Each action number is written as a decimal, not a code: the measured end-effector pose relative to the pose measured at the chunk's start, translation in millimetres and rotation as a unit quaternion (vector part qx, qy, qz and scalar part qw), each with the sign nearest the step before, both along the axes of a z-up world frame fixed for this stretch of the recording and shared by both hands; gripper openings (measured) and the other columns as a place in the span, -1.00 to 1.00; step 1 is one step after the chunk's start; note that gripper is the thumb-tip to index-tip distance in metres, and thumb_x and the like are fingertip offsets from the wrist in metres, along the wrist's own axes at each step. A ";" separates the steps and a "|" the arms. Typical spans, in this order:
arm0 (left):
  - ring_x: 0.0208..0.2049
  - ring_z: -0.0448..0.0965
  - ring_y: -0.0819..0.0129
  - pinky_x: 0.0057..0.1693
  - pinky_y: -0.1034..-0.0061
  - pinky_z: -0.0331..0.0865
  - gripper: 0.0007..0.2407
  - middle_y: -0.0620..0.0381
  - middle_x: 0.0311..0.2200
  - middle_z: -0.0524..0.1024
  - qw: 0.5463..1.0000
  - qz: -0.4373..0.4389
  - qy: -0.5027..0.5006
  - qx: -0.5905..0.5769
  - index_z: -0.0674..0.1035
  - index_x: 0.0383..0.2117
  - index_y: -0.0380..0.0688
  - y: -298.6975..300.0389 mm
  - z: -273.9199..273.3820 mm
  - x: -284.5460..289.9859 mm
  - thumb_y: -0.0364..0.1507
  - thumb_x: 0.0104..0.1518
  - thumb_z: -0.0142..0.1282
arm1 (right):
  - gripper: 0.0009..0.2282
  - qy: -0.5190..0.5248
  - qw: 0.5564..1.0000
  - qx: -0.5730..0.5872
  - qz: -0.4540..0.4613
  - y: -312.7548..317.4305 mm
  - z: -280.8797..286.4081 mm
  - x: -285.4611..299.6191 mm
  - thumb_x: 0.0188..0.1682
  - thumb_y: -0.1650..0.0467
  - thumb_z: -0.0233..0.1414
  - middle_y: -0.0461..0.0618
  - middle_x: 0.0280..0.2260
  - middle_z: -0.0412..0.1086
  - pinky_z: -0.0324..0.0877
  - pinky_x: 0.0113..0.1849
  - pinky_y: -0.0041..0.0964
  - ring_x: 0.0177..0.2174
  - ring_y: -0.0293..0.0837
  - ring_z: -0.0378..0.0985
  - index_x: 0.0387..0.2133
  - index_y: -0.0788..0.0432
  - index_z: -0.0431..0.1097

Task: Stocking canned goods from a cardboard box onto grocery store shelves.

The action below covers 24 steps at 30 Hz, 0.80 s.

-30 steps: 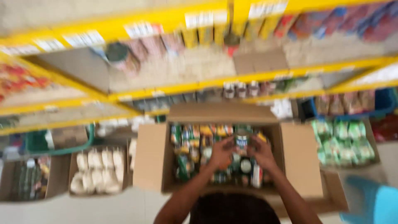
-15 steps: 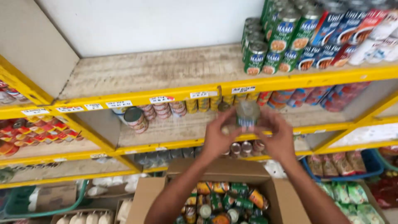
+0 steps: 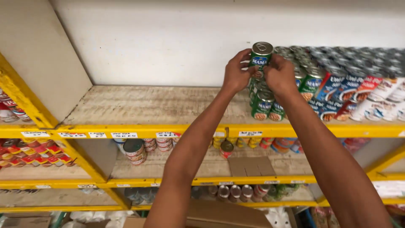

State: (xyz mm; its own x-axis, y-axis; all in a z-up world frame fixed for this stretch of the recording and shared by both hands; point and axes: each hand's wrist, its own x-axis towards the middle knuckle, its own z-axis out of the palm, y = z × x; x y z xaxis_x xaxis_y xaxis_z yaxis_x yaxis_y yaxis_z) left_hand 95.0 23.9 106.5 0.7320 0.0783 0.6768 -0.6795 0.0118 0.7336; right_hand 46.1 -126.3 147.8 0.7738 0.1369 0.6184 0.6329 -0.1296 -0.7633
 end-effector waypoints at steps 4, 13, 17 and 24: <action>-0.09 0.67 0.13 -0.06 0.37 0.62 -0.45 -0.14 -0.01 0.59 1.000 -0.006 0.009 -0.015 0.41 0.18 -0.23 -2.6 -8.5 52.0 -0.65 -0.03 0.30 | -0.62 0.030 0.999 0.031 0.023 11.5 -8.9 46.6 -0.18 0.66 -0.11 -0.01 -0.15 0.48 0.41 -0.15 -0.34 -0.17 -0.24 0.51 -0.05 0.31 0.39; -0.01 0.65 0.07 0.03 0.34 0.59 -0.43 -0.15 0.07 0.54 1.000 -0.004 0.017 0.016 0.39 0.21 -0.19 -8.4 -41.0 126.5 -0.64 -0.01 0.30 | -0.52 0.158 0.979 0.127 0.030 24.5 -34.5 92.9 -0.08 0.68 -0.13 0.01 -0.20 0.41 0.24 -0.36 -0.26 -0.29 -0.15 0.37 0.17 0.25 0.25; 0.03 0.62 0.07 0.07 0.33 0.56 -0.44 -0.15 0.09 0.52 0.999 -0.003 0.025 0.032 0.40 0.20 -0.17 -17.8 -38.3 128.1 -0.63 0.00 0.31 | -0.33 0.175 0.976 0.131 -0.010 26.5 -37.1 91.7 -0.17 0.70 -0.18 0.01 -0.13 0.40 0.34 -0.23 -0.27 -0.20 -0.15 0.41 0.29 0.11 0.00; -0.04 0.69 0.17 0.03 0.40 0.60 -0.54 -0.09 0.02 0.59 0.995 0.056 0.053 0.063 0.49 0.12 -0.17 -33.8 -47.6 152.0 -0.57 0.01 0.29 | -0.40 0.197 0.974 0.100 -0.042 14.7 -69.2 138.4 -0.15 0.66 -0.23 0.08 -0.08 0.40 0.36 -0.08 -0.21 -0.10 -0.07 0.42 0.27 0.26 0.18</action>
